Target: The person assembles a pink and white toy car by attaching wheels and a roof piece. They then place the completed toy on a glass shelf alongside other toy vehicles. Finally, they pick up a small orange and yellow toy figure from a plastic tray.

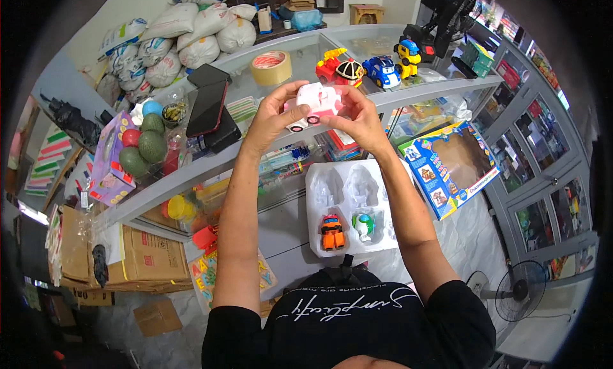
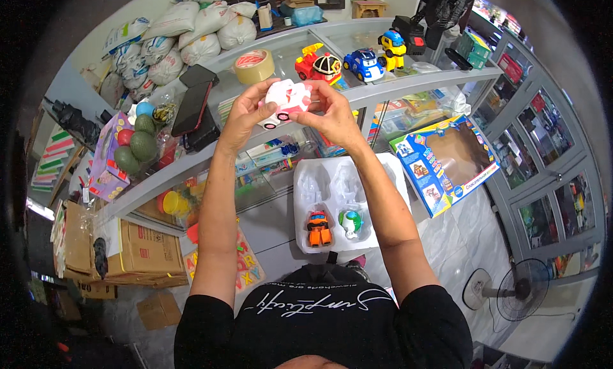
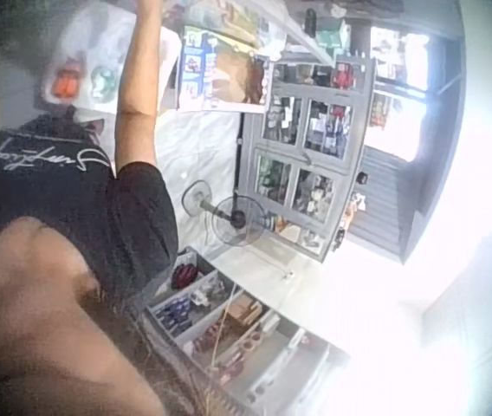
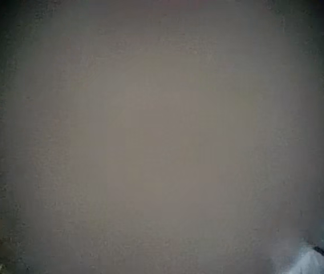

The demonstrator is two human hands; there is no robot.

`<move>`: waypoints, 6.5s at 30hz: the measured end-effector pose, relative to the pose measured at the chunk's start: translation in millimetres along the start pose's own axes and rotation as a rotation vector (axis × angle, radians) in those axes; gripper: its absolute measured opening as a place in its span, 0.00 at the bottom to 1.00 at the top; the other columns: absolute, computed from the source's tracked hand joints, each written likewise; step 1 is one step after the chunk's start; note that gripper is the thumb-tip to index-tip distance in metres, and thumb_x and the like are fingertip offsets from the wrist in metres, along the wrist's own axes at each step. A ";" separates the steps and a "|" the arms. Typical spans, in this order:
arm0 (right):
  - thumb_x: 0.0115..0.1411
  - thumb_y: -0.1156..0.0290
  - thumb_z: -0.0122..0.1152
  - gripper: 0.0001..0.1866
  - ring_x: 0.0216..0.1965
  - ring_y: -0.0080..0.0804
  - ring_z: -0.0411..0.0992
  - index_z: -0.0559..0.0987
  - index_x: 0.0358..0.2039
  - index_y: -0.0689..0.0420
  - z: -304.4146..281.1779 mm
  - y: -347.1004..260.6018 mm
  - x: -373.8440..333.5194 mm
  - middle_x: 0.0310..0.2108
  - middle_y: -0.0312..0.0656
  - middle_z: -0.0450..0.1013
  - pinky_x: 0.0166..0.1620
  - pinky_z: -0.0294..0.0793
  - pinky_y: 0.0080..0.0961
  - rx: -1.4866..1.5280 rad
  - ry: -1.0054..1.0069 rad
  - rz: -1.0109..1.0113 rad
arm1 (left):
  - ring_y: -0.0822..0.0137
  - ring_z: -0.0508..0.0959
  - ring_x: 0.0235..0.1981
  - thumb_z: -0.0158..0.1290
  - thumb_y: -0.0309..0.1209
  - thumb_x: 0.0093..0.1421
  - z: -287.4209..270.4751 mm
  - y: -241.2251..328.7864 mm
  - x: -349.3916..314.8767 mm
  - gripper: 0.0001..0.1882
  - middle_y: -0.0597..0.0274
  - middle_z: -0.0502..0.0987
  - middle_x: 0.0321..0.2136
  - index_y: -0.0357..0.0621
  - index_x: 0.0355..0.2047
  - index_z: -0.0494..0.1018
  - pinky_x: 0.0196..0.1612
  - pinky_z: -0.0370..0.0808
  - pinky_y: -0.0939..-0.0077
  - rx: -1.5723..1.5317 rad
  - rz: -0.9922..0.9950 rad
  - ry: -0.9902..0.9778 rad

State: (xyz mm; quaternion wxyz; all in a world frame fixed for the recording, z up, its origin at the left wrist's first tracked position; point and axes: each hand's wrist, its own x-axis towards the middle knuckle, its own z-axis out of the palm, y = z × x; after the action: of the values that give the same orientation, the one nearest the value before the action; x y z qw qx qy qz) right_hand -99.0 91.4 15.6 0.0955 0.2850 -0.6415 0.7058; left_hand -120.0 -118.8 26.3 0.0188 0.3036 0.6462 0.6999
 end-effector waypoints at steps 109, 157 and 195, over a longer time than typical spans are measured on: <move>0.41 0.50 0.74 0.33 0.30 0.34 0.76 0.80 0.42 0.62 23.6 -64.2 96.2 0.28 0.48 0.78 0.37 0.74 0.28 -1.043 -0.482 0.074 | 0.52 0.64 0.59 0.66 0.37 0.50 -25.6 14.5 -19.1 0.44 0.47 0.59 0.61 0.49 0.64 0.54 0.57 0.65 0.62 0.388 0.102 0.171; 0.52 0.69 0.70 0.31 0.38 0.18 0.70 0.71 0.57 0.57 9.0 -20.3 16.5 0.40 0.34 0.74 0.40 0.73 0.18 -0.185 -0.135 0.049 | 0.66 0.70 0.52 0.63 0.27 0.54 -18.2 12.7 -22.3 0.35 0.55 0.67 0.52 0.42 0.59 0.57 0.53 0.71 0.73 0.060 0.092 0.090; 0.55 0.72 0.66 0.28 0.47 0.24 0.71 0.68 0.55 0.65 24.5 -14.4 -2.5 0.46 0.41 0.73 0.51 0.69 0.23 0.249 0.111 0.138 | 0.73 0.73 0.44 0.56 0.36 0.61 -25.6 5.9 -20.9 0.29 0.59 0.73 0.45 0.37 0.58 0.61 0.48 0.70 0.78 -0.189 0.083 0.128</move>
State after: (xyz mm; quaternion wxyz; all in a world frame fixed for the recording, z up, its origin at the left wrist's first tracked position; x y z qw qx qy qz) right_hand -82.9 70.7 26.8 0.0458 0.2105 -0.5609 0.7993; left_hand -112.3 -151.4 23.8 -0.0228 0.2817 0.5640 0.7759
